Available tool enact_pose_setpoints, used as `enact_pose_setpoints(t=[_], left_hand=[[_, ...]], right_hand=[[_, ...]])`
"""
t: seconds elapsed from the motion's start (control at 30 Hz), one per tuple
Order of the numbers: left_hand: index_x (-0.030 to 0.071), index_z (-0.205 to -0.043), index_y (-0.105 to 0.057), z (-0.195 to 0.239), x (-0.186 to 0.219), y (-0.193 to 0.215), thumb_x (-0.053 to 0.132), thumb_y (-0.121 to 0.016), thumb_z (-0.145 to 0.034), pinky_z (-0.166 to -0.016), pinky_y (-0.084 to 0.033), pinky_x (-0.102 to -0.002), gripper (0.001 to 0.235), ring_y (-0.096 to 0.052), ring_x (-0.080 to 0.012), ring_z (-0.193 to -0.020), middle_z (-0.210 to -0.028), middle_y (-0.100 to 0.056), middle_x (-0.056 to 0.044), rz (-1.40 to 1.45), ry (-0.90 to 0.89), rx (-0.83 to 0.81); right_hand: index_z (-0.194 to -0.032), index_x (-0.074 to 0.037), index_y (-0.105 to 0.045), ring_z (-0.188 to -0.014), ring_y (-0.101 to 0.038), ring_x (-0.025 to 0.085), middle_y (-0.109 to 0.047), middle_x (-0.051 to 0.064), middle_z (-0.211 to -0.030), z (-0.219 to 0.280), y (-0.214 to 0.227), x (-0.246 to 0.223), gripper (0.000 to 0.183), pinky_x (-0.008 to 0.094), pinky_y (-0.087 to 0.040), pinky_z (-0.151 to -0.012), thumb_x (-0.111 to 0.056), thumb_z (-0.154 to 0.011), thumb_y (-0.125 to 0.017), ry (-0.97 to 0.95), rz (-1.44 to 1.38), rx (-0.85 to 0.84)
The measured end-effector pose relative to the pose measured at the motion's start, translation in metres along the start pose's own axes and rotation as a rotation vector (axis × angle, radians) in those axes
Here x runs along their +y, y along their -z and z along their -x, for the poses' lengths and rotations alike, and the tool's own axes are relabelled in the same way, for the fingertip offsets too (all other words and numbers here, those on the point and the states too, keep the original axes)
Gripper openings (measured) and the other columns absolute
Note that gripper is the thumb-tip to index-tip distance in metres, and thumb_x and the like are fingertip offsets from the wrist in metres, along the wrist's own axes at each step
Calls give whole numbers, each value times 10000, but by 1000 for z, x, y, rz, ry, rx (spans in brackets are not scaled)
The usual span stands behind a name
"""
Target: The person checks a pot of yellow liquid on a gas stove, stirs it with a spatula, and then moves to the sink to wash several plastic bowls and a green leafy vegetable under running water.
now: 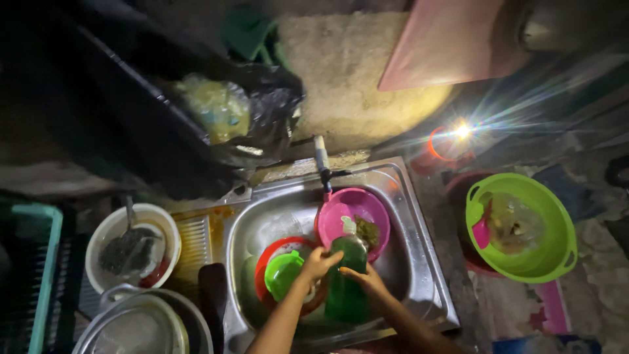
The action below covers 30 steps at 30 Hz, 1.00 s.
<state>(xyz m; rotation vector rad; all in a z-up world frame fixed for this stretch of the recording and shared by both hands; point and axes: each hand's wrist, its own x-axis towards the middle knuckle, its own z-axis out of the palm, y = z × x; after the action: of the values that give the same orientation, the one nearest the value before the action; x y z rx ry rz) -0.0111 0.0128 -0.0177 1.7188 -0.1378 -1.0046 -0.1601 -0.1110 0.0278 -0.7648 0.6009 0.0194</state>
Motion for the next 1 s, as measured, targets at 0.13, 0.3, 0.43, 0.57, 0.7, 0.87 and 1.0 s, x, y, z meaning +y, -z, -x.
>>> enact_pose_setpoints(t=[0.13,0.3,0.43,0.57,0.7,0.87,1.0], left_hand=[[66,-1279,-671,17,-10,15,509,-815,-776,-725,-452,-407,686,-648,-207,-878,-1121,-733,-110,-119,226,-69],[110,-1349,-623,31,18,28,516,-864,-727,-840,-575,-332,781,-709,-161,-1005,-1152,-739,-69,-311,140,-97],[75,-1305,-686,46,47,36,442,-860,-734,-858,-559,-309,701,-714,-164,-1005,-1147,-759,-69,-197,116,-110],[52,-1262,-722,58,74,41,374,-844,-761,-861,-545,-298,608,-707,-158,-994,-1132,-766,-74,-193,75,-150],[73,-1270,-699,66,87,44,340,-834,-776,-856,-554,-298,577,-715,-150,-978,-1107,-767,-70,-193,92,-172],[73,-1290,-697,75,92,57,319,-830,-794,-870,-537,-257,569,-707,-110,-1004,-1120,-766,-27,-204,54,-203],[78,-1304,-697,78,87,62,294,-830,-802,-829,-530,-282,563,-681,-127,-956,-1063,-750,-68,-212,66,-201]], right_hand=[[-1235,-107,-640,-851,-714,244,-722,101,-1008,-3,-6,20,414,418,-602,-760,-211,-858,-776,-195,-226,97],[-1163,-123,-707,-792,-712,265,-736,105,-977,-29,-12,39,396,426,-595,-734,-359,-845,-712,-373,-369,186],[-1150,-50,-695,-826,-701,273,-721,113,-992,-42,-22,46,424,421,-584,-752,-363,-877,-775,-236,-450,129],[-1163,-40,-689,-865,-710,267,-727,116,-1004,-37,-38,42,450,413,-582,-767,-350,-850,-779,-173,-398,234],[-1183,-58,-687,-859,-701,238,-724,100,-1004,-25,-53,34,437,395,-570,-754,-323,-850,-790,-67,-352,282],[-1183,-80,-674,-830,-700,234,-717,95,-987,-16,-73,29,414,409,-578,-723,-305,-853,-780,-67,-325,301],[-1181,-83,-672,-825,-707,232,-719,96,-989,-9,-82,27,404,413,-589,-718,-284,-851,-792,-108,-289,354]])
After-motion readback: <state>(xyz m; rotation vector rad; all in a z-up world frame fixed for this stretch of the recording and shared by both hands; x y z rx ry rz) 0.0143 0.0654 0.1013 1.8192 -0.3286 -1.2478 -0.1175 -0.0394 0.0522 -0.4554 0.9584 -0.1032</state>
